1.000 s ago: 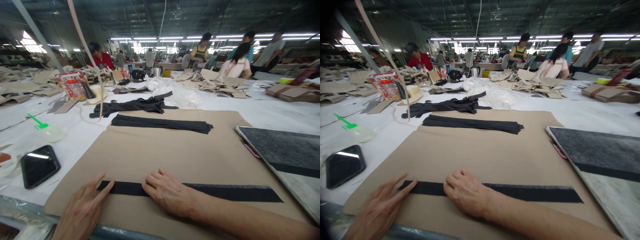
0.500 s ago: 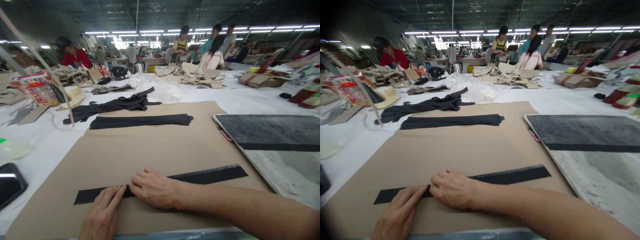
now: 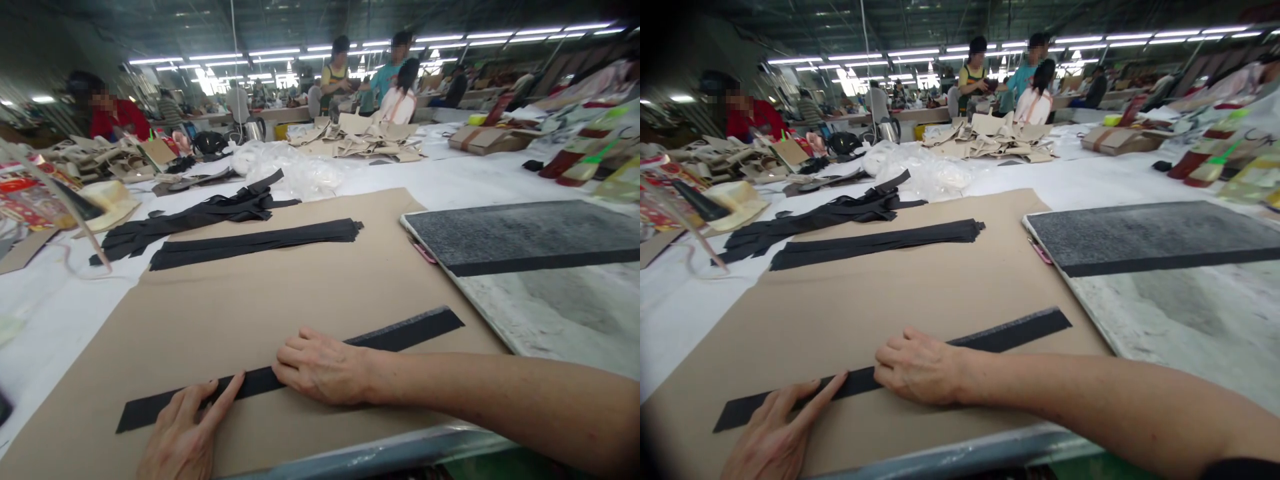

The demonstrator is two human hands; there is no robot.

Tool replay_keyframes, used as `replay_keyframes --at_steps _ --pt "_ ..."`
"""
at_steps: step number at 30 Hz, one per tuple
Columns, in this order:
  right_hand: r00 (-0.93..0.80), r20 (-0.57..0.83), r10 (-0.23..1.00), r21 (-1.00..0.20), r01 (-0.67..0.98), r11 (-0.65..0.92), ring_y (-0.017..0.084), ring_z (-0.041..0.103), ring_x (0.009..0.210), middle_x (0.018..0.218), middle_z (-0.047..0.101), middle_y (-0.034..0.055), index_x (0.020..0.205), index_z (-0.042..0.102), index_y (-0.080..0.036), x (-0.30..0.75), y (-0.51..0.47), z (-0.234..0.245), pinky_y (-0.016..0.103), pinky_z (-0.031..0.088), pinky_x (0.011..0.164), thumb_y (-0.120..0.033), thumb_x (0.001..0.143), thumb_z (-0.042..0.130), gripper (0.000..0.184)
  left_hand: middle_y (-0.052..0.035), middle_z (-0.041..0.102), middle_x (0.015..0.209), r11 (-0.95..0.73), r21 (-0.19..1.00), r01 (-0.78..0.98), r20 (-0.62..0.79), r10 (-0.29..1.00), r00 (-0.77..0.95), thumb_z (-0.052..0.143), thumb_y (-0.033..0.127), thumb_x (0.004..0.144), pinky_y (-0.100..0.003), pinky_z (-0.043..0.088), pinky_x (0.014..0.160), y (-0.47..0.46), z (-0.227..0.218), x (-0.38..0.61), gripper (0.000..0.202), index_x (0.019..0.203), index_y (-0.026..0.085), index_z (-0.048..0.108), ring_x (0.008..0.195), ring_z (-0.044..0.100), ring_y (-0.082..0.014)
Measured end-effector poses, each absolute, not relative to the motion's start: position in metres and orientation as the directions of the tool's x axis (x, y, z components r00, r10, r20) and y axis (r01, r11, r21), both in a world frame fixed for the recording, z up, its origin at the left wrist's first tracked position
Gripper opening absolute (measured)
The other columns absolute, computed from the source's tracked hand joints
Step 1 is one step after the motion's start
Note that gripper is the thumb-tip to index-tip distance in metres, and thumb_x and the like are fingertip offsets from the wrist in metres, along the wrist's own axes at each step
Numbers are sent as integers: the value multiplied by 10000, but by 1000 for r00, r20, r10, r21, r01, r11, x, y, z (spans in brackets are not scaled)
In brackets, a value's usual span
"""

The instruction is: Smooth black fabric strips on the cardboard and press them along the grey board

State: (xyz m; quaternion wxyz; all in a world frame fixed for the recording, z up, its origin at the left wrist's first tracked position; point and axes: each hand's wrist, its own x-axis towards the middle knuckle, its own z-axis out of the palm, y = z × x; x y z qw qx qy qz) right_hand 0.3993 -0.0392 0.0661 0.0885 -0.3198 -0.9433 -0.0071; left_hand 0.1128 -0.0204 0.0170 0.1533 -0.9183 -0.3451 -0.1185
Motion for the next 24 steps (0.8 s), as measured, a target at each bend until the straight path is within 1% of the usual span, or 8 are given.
replay_keyframes --at_steps 5,8,11,13,15,18,21,24 --pt "-772 169 613 -14 620 784 169 417 766 859 499 38 896 546 -141 419 -48 65 321 314 669 -157 956 400 159 -19 577 1004 -710 -224 667 310 597 740 395 18 753 -264 435 839 -20 18 112 746 1404 374 317 959 566 -160" --pt "-771 171 613 3 623 782 168 416 762 860 495 37 912 546 -136 428 -51 65 320 309 662 -156 956 397 157 -38 574 1021 -705 -244 666 318 590 742 420 41 761 -307 437 799 -21 19 112 737 1403 388 314 935 570 -188" --pt "-779 187 598 21 612 791 167 416 759 855 486 35 927 546 -127 432 -53 64 318 305 656 -152 954 389 161 -79 544 1159 -624 -294 724 386 616 687 448 72 770 -396 420 730 -27 27 123 742 1399 431 286 937 558 -263" --pt "-783 198 589 30 606 795 167 417 759 855 483 35 928 546 -122 431 -53 63 317 305 652 -148 953 387 163 -95 512 1239 -629 -261 732 435 601 671 435 74 774 -425 413 749 -32 33 141 730 1410 397 278 989 544 -285" --pt "-779 203 593 31 611 791 166 419 756 851 482 34 929 547 -119 431 -53 62 318 309 649 -153 952 390 162 -96 519 1232 -733 -168 659 435 544 717 400 60 783 -397 423 833 -35 35 164 687 1421 293 294 1052 530 -246" --pt "-772 211 599 24 617 786 164 425 757 847 485 29 940 547 -120 432 -52 61 319 316 644 -163 958 389 164 -76 572 1131 -842 -69 534 434 457 777 373 61 813 -283 420 907 -37 28 193 591 1393 172 342 1041 533 -172" --pt "-786 218 579 21 597 802 163 438 792 864 489 29 927 551 -134 440 -52 58 316 326 650 -173 964 387 172 -51 605 1087 -850 -91 519 414 441 796 393 99 839 -267 423 911 -35 15 200 547 1380 175 363 1012 546 -169" --pt "-804 209 556 25 573 819 160 441 807 881 490 30 902 554 -146 453 -53 55 310 327 640 -185 965 391 179 -33 619 1103 -857 -124 500 336 438 834 419 108 833 -272 421 925 -31 9 194 593 1411 204 323 1025 548 -175"
